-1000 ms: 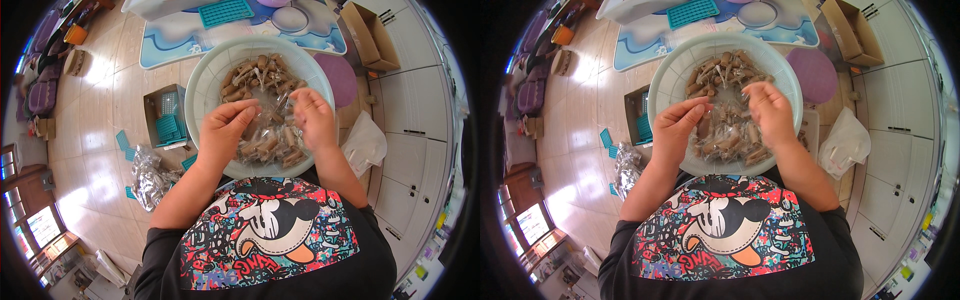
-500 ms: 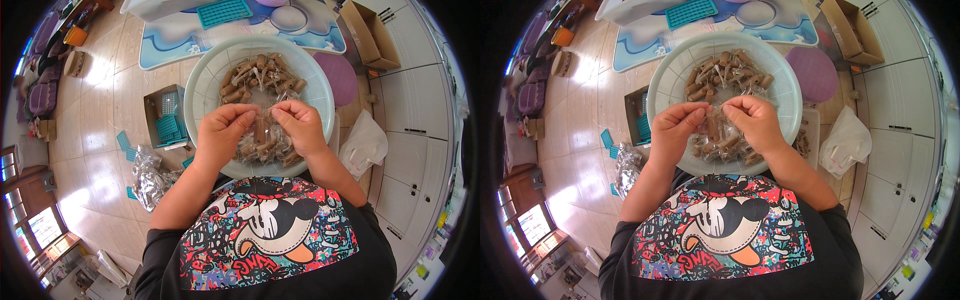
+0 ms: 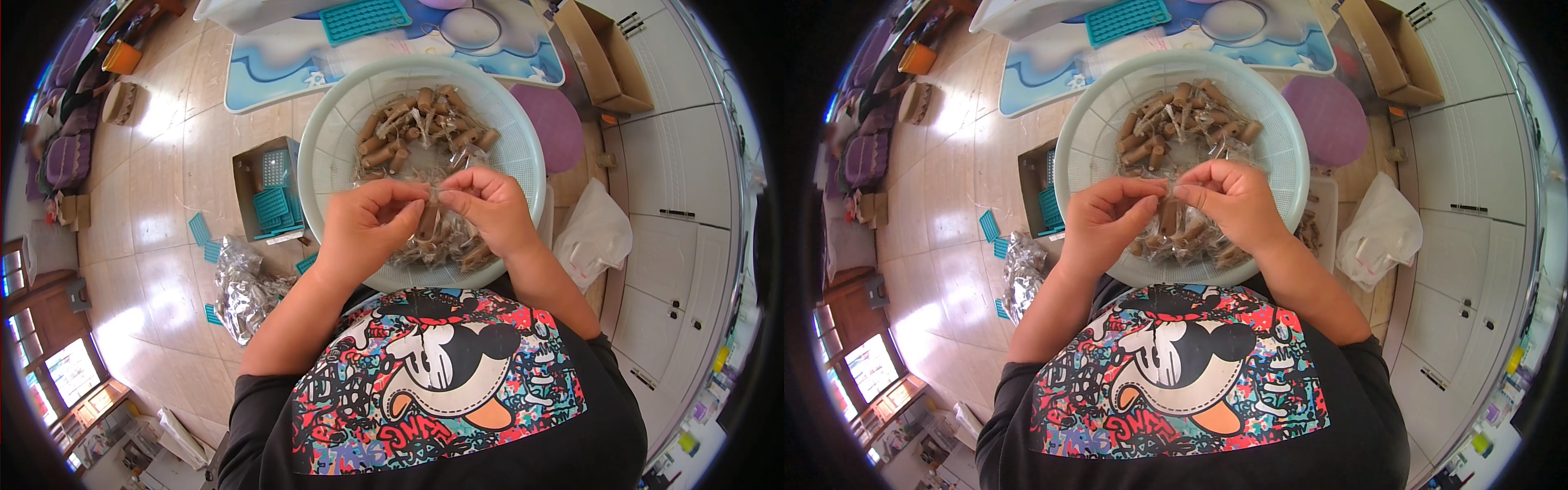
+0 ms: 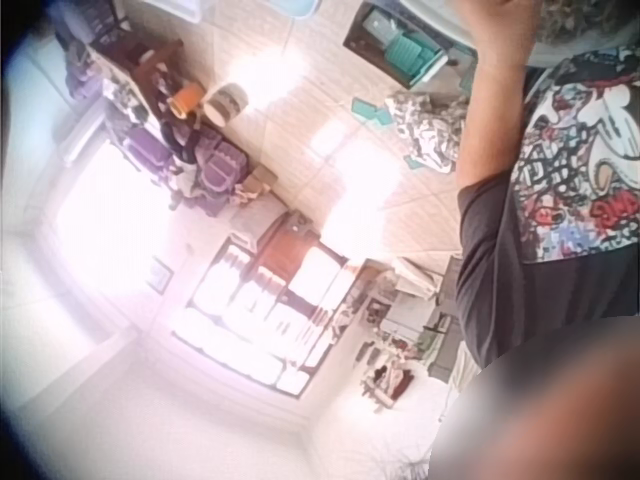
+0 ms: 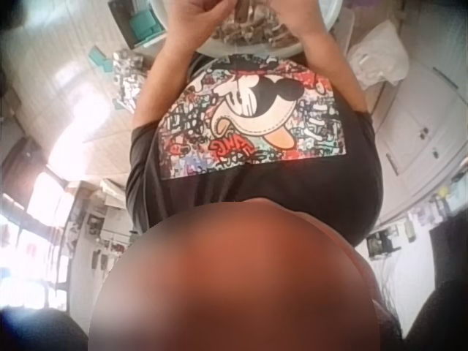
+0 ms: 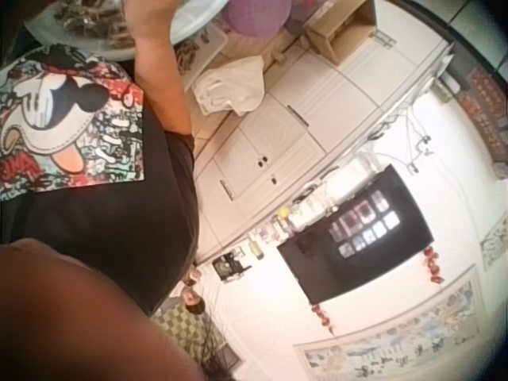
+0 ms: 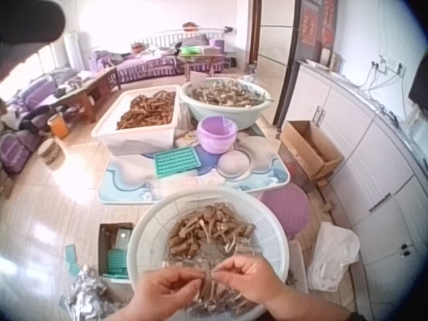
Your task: The person places small cylindrical items into individual plastic bags by hand.
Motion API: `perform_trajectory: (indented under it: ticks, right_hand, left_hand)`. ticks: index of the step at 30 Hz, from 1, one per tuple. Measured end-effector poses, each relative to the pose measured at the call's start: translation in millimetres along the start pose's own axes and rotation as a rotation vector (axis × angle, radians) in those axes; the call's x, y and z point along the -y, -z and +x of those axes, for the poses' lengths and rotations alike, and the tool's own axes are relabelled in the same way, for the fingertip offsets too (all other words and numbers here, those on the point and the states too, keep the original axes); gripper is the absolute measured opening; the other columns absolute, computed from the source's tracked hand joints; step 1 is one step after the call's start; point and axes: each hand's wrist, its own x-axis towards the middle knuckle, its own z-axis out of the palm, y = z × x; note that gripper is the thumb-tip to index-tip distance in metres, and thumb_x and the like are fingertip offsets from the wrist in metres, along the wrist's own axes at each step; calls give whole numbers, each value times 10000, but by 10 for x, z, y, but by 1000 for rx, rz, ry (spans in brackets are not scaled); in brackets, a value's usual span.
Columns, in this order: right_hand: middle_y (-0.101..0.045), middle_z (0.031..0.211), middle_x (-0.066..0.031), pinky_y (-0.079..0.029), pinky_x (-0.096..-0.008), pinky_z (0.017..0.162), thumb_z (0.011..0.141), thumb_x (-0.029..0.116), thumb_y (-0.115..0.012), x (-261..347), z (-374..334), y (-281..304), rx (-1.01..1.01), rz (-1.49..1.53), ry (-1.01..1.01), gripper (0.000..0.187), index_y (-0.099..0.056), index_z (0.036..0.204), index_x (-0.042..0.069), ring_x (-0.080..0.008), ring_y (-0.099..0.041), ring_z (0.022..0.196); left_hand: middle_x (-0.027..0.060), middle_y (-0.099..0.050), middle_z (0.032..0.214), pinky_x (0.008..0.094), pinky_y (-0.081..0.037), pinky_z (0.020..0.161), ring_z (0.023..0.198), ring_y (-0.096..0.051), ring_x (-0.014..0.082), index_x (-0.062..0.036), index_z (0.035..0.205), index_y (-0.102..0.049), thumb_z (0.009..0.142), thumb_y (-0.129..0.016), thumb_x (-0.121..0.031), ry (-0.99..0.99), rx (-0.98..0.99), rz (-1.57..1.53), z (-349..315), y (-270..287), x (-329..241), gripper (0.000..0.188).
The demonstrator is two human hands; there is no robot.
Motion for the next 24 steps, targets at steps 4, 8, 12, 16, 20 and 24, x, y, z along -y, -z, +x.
perform_trajectory:
  ticks: [4, 8, 12, 16, 20, 24]
  right_hand:
    - [-600, 693, 8, -390, -179, 527, 777, 81, -657, 11, -81, 237, -96, -403, 183, 115, -617, 857, 9, -31, -510, 605]
    - [-621, 696, -52, -420, -235, 531, 746, 100, -668, 70, -180, 462, -264, -940, 317, 127, -622, 848, 40, -104, -552, 573]
    - [-592, 659, -80, -405, -230, 514, 727, 116, -680, -35, -290, 553, -34, -1215, 269, 167, -629, 852, 18, -87, -525, 554]
    - [-601, 675, -92, -417, -235, 529, 725, 132, -679, -38, -328, 570, -46, -1126, 218, 215, -628, 896, 11, -111, -543, 560]
    - [-607, 680, -43, -413, -211, 543, 763, 108, -655, 31, -321, 540, -58, -936, 65, 188, -622, 914, 0, -63, -537, 599]
    - [-577, 613, -41, -395, -222, 514, 761, 159, -662, 12, -294, 552, -141, -766, 165, 176, -625, 872, 27, -71, -499, 532]
  left_hand:
    - [90, -632, 909, 198, -453, 747, 848, -578, 100, 48, 981, -594, 839, -544, 0, 6, -141, 154, 100, 75, -5, 158]
    - [60, -633, 865, 194, -446, 674, 767, -561, 70, 31, 959, -612, 830, -562, -44, -64, -146, 452, 412, 235, -123, 157]
    - [71, -642, 823, 265, -460, 666, 707, -597, 172, -62, 923, -648, 783, -582, -87, -184, 78, 806, 719, 7, -152, 157]
    - [40, -578, 942, 338, -478, 676, 828, -595, 239, -95, 874, -637, 710, -586, -70, -479, 190, 1288, 957, -300, 41, 174]
    - [29, -528, 880, 368, -473, 687, 843, -581, 228, -118, 810, -630, 688, -574, -68, -670, 252, 1641, 1248, -320, 251, 143]
    - [50, -568, 901, 323, -467, 693, 855, -583, 219, -99, 843, -646, 704, -601, -101, -699, 120, 1454, 1288, -155, 93, 146]
